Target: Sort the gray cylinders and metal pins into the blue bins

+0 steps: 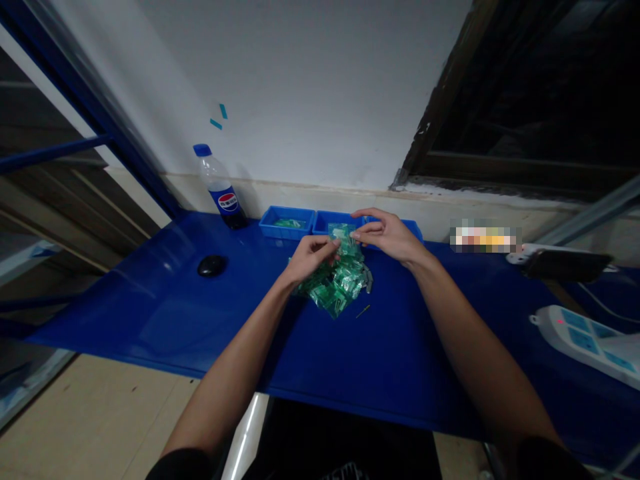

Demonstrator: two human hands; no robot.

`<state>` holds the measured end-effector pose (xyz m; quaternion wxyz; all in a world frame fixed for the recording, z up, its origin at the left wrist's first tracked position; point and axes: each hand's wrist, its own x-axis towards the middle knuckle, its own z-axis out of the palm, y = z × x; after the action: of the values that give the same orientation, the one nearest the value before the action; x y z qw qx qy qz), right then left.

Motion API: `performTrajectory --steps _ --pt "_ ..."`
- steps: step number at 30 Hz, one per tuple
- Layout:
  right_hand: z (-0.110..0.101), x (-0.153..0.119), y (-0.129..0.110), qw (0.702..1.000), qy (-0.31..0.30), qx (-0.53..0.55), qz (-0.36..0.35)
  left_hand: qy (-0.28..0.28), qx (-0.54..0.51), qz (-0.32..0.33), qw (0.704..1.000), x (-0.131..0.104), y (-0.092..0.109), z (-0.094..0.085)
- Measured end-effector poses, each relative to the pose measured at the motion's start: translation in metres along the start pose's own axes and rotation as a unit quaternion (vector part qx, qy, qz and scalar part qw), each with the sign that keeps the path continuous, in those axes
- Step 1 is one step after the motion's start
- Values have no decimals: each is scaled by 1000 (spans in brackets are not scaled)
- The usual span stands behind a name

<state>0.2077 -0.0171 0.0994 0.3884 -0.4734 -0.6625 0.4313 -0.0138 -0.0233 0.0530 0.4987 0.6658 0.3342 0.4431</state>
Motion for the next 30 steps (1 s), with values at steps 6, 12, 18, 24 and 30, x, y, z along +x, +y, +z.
performTrajectory --steps 6,12,18,24,30 --pt "-11 5 20 973 2 -228 36 128 -71 -13 989 11 -17 -11" --pt "-15 9 43 904 -29 -421 66 222 -91 -31 970 17 -25 -26" --pt "-6 12 51 915 -16 -396 78 185 -152 -111 965 14 -22 -31" --pt "-1 13 51 932 22 -350 93 131 -101 -90 982 13 -21 -21" --pt "2 14 48 954 49 -281 90 105 -65 -69 990 12 -19 -12"
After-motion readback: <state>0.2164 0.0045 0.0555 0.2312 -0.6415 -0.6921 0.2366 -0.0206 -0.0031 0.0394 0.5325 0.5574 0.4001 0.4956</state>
